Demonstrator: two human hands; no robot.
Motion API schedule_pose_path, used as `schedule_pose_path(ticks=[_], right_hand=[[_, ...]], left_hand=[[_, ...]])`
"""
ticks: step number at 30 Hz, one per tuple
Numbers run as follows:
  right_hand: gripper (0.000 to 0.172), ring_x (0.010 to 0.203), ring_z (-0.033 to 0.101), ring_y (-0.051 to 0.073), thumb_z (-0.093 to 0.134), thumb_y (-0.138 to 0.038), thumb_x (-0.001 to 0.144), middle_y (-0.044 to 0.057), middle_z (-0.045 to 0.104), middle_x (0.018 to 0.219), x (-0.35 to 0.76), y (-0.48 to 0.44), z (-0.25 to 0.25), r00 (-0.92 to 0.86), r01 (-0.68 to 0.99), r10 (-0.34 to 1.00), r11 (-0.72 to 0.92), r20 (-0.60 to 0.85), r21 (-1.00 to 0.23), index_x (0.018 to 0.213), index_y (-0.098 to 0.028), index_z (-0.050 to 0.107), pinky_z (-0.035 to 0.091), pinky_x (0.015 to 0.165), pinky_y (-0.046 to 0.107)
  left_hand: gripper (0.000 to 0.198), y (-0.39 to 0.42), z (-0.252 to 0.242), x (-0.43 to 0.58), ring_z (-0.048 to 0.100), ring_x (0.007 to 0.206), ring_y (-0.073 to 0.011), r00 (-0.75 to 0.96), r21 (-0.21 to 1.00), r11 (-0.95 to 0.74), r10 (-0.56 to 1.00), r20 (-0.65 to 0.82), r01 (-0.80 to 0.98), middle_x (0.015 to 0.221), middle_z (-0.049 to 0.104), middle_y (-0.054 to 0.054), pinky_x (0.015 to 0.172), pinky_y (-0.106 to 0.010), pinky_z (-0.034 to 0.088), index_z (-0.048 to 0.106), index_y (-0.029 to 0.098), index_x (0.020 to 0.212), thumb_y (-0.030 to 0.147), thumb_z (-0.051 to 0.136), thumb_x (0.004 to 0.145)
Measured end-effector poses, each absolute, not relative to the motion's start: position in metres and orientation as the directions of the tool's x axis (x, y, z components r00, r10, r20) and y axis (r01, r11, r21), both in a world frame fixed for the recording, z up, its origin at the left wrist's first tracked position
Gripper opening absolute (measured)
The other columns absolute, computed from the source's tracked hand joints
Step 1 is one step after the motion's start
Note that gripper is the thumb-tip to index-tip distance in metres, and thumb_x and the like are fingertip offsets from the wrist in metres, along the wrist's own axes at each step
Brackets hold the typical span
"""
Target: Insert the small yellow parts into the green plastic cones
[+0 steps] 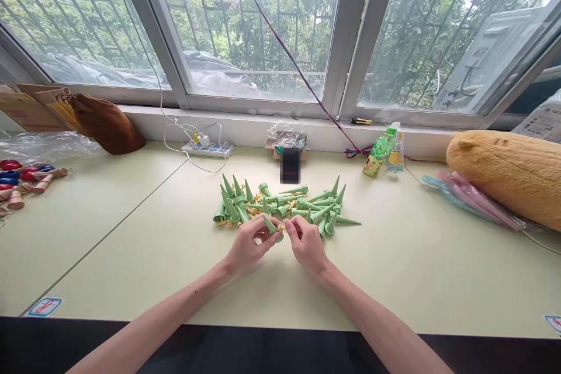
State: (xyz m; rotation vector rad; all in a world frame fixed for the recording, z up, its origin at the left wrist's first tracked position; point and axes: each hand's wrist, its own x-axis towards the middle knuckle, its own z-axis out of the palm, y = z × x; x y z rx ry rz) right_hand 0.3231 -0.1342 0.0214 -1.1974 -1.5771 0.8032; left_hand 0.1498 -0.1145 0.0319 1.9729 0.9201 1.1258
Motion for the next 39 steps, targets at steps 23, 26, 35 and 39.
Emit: schedule_pose_path(ticks=[23, 26, 35, 39], right_hand=[[0.047, 0.046, 0.032, 0.010, 0.034, -0.045, 0.103, -0.005, 0.038, 0.054, 0.321, -0.131, 0.015, -0.194, 0.263, 0.824, 0.567, 0.533, -0.781, 0.069, -0.019, 0.053, 0.027, 0.048, 0.024], [0.049, 0.046, 0.032, 0.010, 0.033, -0.045, 0.103, -0.004, 0.039, 0.053, 0.320, -0.131, 0.015, -0.226, 0.276, 0.800, 0.600, 0.556, -0.751, 0.067, -0.019, 0.053, 0.027, 0.048, 0.024], [0.046, 0.048, 0.028, 0.010, 0.037, -0.045, 0.102, -0.004, 0.036, 0.055, 0.320, -0.133, 0.015, -0.286, 0.266, 0.794, 0.604, 0.536, -0.752, 0.065, -0.020, 0.047, 0.024, 0.048, 0.024], [0.044, 0.048, 0.028, 0.010, 0.039, -0.043, 0.102, -0.004, 0.034, 0.055, 0.320, -0.134, 0.016, -0.291, 0.255, 0.790, 0.608, 0.540, -0.752, 0.065, -0.020, 0.046, 0.023, 0.047, 0.025]], left_hand=[[0.039, -0.100, 0.036, 0.139, 0.049, 0.048, -0.0057, 0.470, 0.982, -0.110, 0.866, 0.170, -0.153, 0.095, 0.067, -0.009, 0.041, -0.020, 0.041, 0.055, 0.017, 0.123, 0.045, 0.055, 0.096], [0.041, -0.099, 0.034, 0.137, 0.046, 0.049, -0.0048, 0.509, 0.986, -0.069, 0.850, 0.136, -0.149, 0.095, 0.067, -0.009, 0.043, -0.019, 0.040, 0.056, 0.018, 0.126, 0.045, 0.055, 0.096], [0.041, -0.100, 0.034, 0.135, 0.041, 0.050, -0.0042, 0.558, 0.989, -0.014, 0.825, 0.094, -0.145, 0.095, 0.065, -0.008, 0.044, -0.019, 0.036, 0.058, 0.022, 0.129, 0.045, 0.057, 0.095], [0.041, -0.100, 0.035, 0.135, 0.040, 0.051, -0.0041, 0.553, 0.990, -0.008, 0.829, 0.084, -0.138, 0.094, 0.065, -0.008, 0.044, -0.018, 0.035, 0.058, 0.021, 0.128, 0.045, 0.058, 0.094]])
